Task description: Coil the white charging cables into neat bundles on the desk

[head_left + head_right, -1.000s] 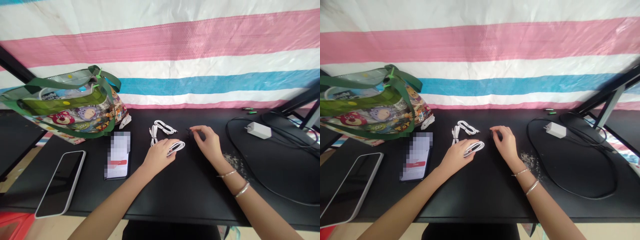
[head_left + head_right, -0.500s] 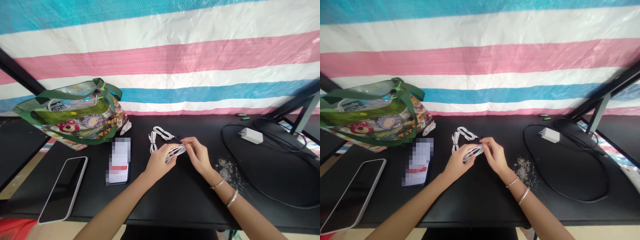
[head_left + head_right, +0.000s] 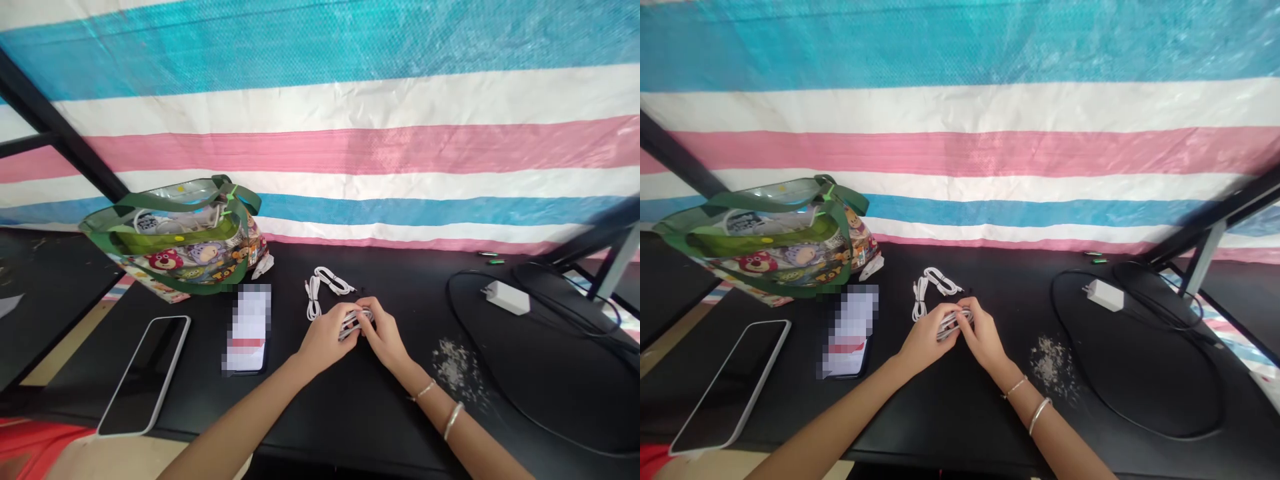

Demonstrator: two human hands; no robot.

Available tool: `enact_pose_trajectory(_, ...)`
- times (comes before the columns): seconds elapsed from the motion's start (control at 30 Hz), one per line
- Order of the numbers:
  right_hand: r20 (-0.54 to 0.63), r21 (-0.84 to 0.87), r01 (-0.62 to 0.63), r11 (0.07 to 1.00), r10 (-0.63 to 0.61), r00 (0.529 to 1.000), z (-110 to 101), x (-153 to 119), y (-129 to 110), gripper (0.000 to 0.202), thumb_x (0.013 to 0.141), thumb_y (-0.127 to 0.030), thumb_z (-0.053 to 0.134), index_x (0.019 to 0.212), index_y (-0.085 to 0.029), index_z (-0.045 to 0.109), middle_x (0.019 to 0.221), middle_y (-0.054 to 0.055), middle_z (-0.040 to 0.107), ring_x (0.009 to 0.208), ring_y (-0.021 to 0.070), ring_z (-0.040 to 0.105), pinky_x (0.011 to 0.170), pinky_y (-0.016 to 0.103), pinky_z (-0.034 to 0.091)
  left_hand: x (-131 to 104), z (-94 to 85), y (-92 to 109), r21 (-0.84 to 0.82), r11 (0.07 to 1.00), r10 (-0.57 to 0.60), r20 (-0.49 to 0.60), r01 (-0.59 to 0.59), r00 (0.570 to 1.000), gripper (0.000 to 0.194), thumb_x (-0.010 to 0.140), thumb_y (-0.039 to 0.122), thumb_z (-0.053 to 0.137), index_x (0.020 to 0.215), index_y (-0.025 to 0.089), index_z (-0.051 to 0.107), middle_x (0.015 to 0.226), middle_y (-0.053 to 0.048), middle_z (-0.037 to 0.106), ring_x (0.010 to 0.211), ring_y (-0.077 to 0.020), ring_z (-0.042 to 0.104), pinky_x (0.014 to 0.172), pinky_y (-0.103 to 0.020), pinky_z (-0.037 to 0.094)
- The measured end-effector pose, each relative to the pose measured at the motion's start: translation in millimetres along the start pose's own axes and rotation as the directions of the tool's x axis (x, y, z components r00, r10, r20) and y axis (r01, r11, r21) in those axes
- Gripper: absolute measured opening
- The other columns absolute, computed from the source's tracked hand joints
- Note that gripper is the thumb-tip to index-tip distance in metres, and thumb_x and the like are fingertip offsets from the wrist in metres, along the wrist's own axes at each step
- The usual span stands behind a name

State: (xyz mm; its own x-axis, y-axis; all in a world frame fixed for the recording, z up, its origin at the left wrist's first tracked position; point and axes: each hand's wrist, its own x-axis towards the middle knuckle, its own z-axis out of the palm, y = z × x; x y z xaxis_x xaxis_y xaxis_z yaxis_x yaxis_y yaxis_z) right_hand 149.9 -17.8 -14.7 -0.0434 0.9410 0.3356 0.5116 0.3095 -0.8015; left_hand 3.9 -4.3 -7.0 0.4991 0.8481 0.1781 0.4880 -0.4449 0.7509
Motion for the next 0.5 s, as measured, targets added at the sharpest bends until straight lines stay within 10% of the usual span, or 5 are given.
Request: enact_pose_trajectory(0.5,0.106,0.108,-0.139,0.984,0.127,0.986,-0.5,2.9,9.6,0.023,0.09,-0.04,0.041,0.086,-0.022,0.053,0.048,-0.006,0.047,0.041,0.0124,0.049,0.047,0.023,0.044,4.6,-1.7,-3.0,-0.154,0.988,-0.014,0.017,0.017,1.0,0.027,0.083,0.018,0.051,0.11,0.019,0.054,0.103,-0.004,0.066,0.088,-0.0164,0.064,0.081,-0.029,0.05)
